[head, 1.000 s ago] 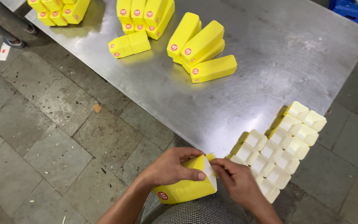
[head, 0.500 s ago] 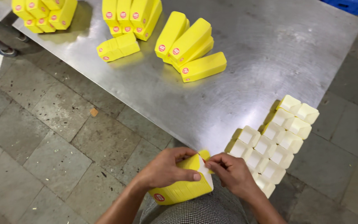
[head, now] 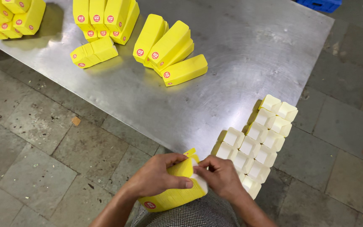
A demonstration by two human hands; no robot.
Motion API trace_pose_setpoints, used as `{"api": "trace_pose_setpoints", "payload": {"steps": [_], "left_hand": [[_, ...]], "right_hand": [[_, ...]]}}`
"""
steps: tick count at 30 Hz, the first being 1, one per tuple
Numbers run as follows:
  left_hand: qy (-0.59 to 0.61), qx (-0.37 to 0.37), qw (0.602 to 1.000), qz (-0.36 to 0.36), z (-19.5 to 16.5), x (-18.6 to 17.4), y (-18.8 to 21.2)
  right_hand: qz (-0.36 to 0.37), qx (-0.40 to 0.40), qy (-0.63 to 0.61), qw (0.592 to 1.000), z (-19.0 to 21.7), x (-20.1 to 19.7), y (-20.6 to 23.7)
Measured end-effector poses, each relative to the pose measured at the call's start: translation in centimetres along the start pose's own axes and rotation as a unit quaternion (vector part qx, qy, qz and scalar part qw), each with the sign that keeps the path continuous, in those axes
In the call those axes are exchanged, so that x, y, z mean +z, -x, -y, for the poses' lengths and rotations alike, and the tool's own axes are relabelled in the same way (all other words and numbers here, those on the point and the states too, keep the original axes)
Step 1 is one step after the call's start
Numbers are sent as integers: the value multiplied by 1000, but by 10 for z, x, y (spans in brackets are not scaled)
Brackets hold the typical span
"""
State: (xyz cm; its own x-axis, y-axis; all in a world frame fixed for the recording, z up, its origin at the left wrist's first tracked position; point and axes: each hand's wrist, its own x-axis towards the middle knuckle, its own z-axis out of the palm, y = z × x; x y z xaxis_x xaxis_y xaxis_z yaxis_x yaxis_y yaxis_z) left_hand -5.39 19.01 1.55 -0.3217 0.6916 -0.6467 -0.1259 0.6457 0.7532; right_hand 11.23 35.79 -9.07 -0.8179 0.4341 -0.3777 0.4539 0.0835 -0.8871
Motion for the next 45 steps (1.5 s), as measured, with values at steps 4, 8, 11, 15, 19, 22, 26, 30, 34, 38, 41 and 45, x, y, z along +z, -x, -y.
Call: {"api": "trace_pose_setpoints", "payload": {"steps": [4,8,11,15,19,22,26,30,34,38,41,45], "left_hand": [[22,21,999,8,5,-5,-1],[109,74,990,60,12,-5,-1],[124,93,985,77,14,-2,-6],[105,70,989,73,14,-1,-11],[69,38,996,51,4,9,-18],[38,-72,996,21,-6,14,-22],[25,-120,992,12,-16,15,-26],[-9,-142,990,-10,-20,17,-25],[-42,-146,987,-42,-19,18,-22],[-91,-171,981,-11,-13,14,-19],[-104,-142,984,21,-5,10,-13],[-37,-103,994,16,7,4,-8]], "right_hand": [[-77,-2,-70,995,9,-27,-17],[-112,71,60,989,15,-35,-23],[-73,14,111,991,8,-23,-15],[6,-87,4,996,0,-15,2],[71,-126,201,969,5,-32,7],[62,-35,140,988,6,-75,-32],[-78,-28,362,929,-11,-166,-110],[-65,6,442,895,-17,-194,-161],[13,95,476,874,-11,-178,-175],[26,120,482,868,-28,-178,-179],[-3,107,464,879,-28,-180,-177],[-80,149,258,951,10,-144,-132]]}}
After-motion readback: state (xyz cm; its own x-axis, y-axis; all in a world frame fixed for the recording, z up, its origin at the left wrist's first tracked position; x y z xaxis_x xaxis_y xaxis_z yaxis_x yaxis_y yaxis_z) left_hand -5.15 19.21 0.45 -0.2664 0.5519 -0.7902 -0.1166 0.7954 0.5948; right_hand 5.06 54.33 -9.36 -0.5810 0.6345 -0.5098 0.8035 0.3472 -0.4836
